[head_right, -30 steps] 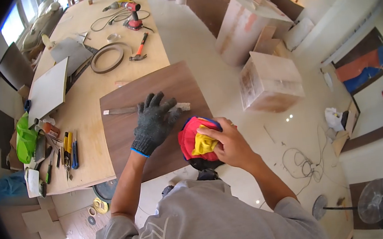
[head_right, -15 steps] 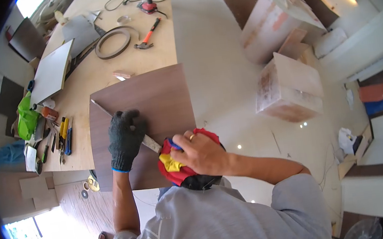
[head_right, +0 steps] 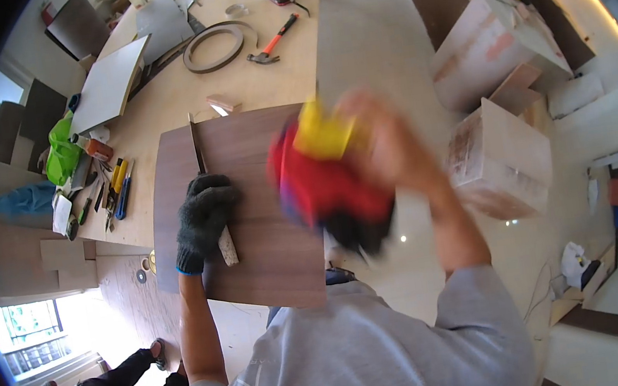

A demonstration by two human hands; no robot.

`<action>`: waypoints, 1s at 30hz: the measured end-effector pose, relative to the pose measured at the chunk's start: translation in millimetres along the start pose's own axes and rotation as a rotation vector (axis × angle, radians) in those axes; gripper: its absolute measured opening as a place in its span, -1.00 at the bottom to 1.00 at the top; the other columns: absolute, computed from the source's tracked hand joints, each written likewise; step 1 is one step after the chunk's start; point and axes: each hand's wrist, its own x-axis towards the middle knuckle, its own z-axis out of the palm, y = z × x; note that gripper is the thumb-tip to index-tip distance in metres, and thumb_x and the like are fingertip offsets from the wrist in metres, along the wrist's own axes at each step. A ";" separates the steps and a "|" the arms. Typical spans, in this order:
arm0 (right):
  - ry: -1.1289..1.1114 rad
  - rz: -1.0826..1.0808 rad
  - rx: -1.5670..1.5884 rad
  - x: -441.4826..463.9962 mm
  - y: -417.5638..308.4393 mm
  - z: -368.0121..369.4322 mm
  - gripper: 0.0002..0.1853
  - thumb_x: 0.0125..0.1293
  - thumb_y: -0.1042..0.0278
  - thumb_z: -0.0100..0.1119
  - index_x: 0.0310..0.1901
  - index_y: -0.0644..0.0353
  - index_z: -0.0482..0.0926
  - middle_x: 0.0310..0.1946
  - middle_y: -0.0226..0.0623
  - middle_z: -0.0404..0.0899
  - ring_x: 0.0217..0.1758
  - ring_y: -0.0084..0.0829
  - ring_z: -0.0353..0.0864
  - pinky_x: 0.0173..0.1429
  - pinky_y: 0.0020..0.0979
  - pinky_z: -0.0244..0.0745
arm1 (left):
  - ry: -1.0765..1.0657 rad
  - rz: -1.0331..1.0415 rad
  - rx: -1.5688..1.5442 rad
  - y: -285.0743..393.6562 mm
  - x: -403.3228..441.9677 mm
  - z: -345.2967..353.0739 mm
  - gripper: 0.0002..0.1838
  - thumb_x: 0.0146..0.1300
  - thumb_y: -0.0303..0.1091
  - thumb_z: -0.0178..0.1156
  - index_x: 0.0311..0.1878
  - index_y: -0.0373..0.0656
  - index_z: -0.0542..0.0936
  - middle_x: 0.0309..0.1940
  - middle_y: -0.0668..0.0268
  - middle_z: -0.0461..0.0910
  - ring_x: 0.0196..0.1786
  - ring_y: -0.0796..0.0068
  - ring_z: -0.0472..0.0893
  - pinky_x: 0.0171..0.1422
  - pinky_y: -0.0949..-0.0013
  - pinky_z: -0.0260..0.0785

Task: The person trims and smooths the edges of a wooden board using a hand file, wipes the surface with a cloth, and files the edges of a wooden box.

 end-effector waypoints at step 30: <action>-0.336 -0.009 -0.835 -3.6 -37.7 186.7 -0.61 0.04 0.58 0.29 -0.03 0.21 0.57 -0.09 -0.16 0.49 -0.07 0.01 0.60 -0.06 -0.10 0.56 | -0.021 -0.304 0.611 0.8 -55.0 -39.9 -0.54 0.18 -0.41 0.14 0.17 -0.31 0.47 -0.09 0.01 0.53 0.02 0.04 0.56 0.03 0.02 0.48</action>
